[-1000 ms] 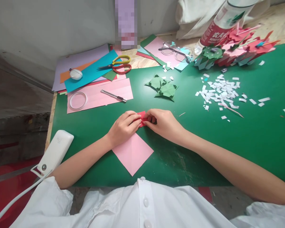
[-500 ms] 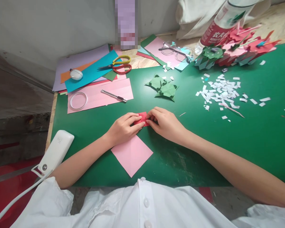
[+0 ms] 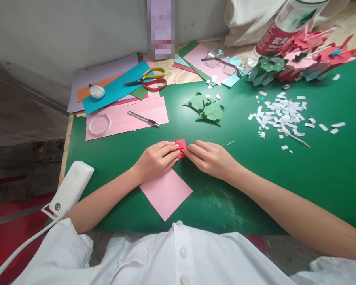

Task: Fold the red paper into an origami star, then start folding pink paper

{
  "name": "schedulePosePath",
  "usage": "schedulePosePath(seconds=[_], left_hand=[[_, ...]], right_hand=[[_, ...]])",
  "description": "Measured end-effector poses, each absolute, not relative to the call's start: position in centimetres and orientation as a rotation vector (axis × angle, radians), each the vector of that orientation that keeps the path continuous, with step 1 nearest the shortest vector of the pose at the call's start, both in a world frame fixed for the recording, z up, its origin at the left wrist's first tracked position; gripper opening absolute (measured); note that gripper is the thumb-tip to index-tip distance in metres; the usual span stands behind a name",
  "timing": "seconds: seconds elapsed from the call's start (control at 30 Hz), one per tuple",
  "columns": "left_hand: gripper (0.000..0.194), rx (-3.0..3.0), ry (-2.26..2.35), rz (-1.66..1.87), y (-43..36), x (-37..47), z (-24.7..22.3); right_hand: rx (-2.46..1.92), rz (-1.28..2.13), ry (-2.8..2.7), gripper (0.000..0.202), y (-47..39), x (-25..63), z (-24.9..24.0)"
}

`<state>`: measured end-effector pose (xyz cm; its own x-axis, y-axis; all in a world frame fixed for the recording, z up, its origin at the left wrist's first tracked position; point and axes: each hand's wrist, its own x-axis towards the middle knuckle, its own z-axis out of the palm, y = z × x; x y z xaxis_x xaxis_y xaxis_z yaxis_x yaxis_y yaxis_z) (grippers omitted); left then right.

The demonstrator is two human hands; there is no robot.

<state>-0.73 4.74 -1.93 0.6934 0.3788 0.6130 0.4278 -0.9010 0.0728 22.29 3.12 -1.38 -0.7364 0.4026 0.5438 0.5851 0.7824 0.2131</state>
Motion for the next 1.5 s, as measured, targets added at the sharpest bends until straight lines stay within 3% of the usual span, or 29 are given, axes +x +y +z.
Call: schedulePosePath(seconds=[0.7,1.1,1.27,1.5], left_hand=[[0.003,-2.666,-0.592,-0.740,4.5,-0.5,-1.3],[0.012,-2.679,-0.687,-0.728,4.5,-0.5,-1.7],[0.009,-2.686,-0.694,-0.738,4.4,-0.4,-1.8],[0.009,-2.675,-0.703,-0.718,4.4,-0.2,-1.6]], right_hand=[[-0.556,-0.574,-2.502,0.021,3.8,22.4,-1.3],[-0.451,-0.628,-2.502,0.025,4.2,22.3,-0.5],[-0.443,-0.536,-2.558,0.013,4.6,23.2,-0.9],[-0.552,-0.292,-2.557,0.013,5.3,24.4,-1.9]])
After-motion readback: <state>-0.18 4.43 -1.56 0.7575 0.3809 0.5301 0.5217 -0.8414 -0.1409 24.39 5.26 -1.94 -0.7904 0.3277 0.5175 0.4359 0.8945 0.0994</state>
